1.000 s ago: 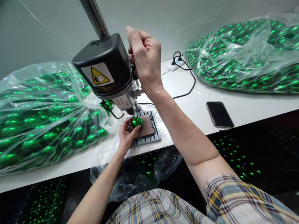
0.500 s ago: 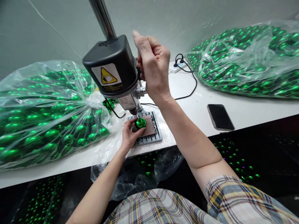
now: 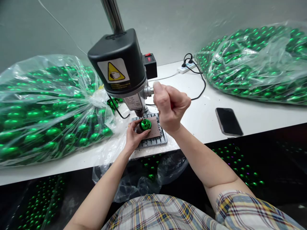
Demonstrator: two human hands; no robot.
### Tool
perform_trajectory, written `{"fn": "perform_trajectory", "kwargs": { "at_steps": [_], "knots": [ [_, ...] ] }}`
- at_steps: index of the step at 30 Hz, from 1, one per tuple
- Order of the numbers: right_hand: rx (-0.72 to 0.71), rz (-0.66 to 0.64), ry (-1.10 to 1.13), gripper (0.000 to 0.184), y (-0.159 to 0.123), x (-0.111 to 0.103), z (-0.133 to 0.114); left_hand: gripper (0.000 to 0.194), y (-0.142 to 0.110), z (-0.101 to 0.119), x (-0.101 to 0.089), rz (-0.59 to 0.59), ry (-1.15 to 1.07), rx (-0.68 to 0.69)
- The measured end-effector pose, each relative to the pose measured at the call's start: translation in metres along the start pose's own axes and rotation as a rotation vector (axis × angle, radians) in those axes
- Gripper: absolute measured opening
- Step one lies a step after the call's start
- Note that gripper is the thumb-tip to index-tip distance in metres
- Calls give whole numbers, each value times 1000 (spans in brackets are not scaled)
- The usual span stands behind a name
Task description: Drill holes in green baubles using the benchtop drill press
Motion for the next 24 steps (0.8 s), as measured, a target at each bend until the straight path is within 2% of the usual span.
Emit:
{"fn": "perform_trajectory", "kwargs": {
  "at_steps": [5, 12, 17, 20, 22, 24],
  "knots": [
    [-107, -25, -28, 56, -11, -11, 10, 53, -1, 0, 0, -2, 7, 22],
    [-220, -131, -7, 56, -22, -26, 27, 50, -1, 2, -1, 15, -12, 26],
    [-293, -172, 27, 53, -29, -26, 26, 51, -1, 5, 0, 33, -34, -4],
    [-193, -81, 37, 53, -14, -14, 16, 52, -1, 3, 2, 30, -19, -7],
    [-43, 21, 35, 54, 6, -1, 10, 52, 0, 3, 2, 38, -15, -17],
    [100, 56, 8, 55, 31, 15, 6, 50, 0, 5, 0, 49, 6, -17]
  ]
}}
Point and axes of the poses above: each hand's wrist, its own y-axis towards the middle knuckle, its own x-axis out of the palm, z = x × y, the point moved 3 cm from there along y, towards the middle knuckle, and after that the axes turned 4 degrees about -y, right-handed, at the moved point
